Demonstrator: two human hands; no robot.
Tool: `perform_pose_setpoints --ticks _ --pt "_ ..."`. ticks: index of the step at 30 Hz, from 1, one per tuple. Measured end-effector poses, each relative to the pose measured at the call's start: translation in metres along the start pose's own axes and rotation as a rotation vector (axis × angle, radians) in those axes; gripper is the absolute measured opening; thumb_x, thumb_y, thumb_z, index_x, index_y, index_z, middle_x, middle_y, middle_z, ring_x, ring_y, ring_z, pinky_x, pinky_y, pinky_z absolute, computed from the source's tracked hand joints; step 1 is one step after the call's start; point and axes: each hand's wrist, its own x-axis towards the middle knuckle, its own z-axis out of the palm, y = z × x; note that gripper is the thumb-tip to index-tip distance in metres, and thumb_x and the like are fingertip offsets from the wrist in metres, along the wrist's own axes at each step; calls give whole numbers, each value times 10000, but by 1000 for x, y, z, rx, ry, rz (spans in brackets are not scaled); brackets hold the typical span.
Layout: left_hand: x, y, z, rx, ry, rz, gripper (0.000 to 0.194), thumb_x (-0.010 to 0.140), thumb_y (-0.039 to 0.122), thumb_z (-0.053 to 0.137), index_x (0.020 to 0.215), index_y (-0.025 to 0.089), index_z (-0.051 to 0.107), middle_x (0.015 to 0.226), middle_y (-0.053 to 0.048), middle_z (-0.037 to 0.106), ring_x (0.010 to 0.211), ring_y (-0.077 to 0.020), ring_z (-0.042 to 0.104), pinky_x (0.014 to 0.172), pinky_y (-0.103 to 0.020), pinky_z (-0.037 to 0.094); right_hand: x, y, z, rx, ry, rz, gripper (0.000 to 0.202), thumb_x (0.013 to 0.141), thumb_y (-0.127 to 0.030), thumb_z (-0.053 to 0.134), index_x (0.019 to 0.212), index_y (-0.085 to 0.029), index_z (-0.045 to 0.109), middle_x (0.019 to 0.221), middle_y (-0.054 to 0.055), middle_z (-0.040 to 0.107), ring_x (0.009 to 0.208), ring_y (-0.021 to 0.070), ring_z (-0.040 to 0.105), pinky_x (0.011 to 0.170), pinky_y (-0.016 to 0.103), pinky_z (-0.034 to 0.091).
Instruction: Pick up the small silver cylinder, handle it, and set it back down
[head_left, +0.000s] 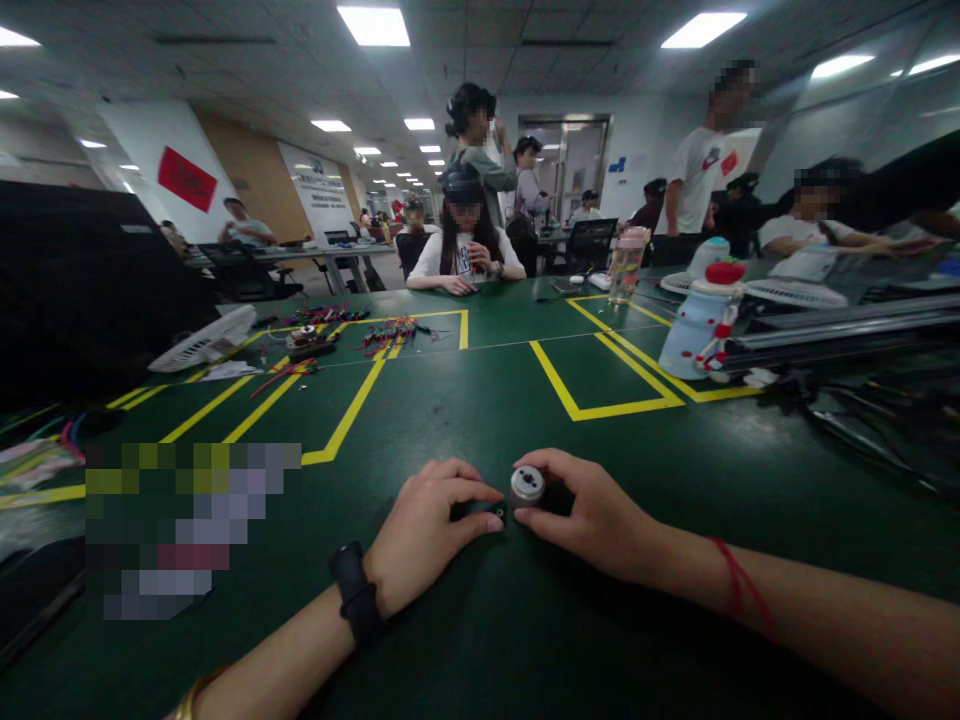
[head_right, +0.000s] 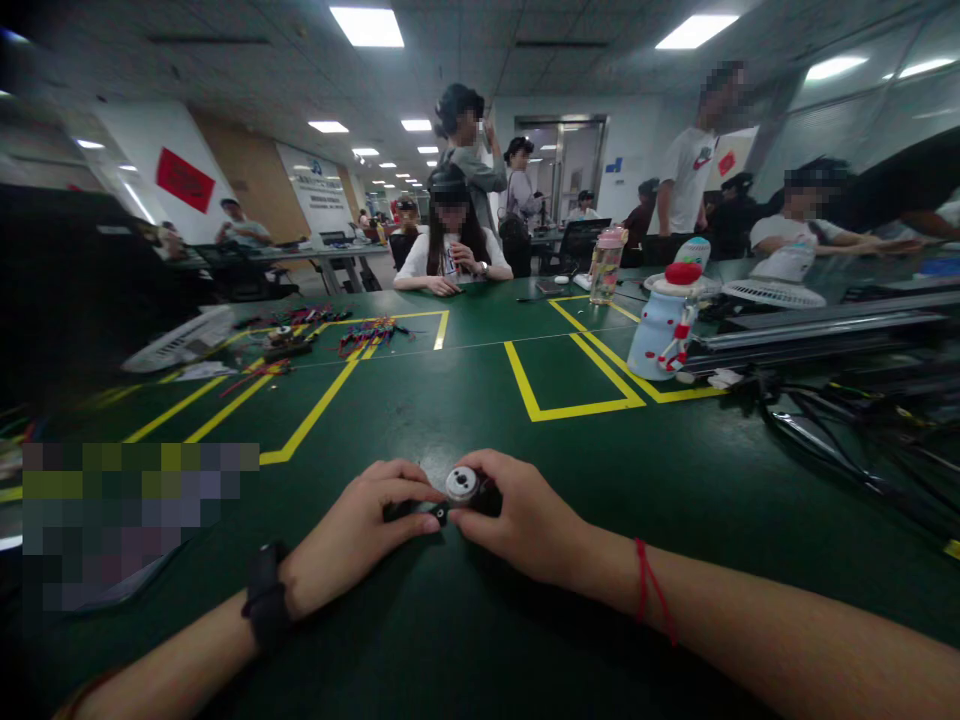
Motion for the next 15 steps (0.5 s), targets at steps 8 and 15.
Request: perform_pose_setpoints --ticks 8,15 --pt "-45 -45 -53 -165 139 -291 294 888 473 522 1081 303 665 1090 -4 672 1015 -222 612 897 -349 471 -63 66 -134 -424 390 523 610 761 -610 573 1193 -181 539 1073 131 626 841 208 626 733 361 504" --pt "-75 -103 -65 -380 315 -535 389 834 531 570 1096 255 648 992 -32 701 889 -219 657 788 -322 521 -137 150 -228 -748 538 853 753 671 -730 570 1192 -187 547 1026 180 625 817 273 621 670 416 491"
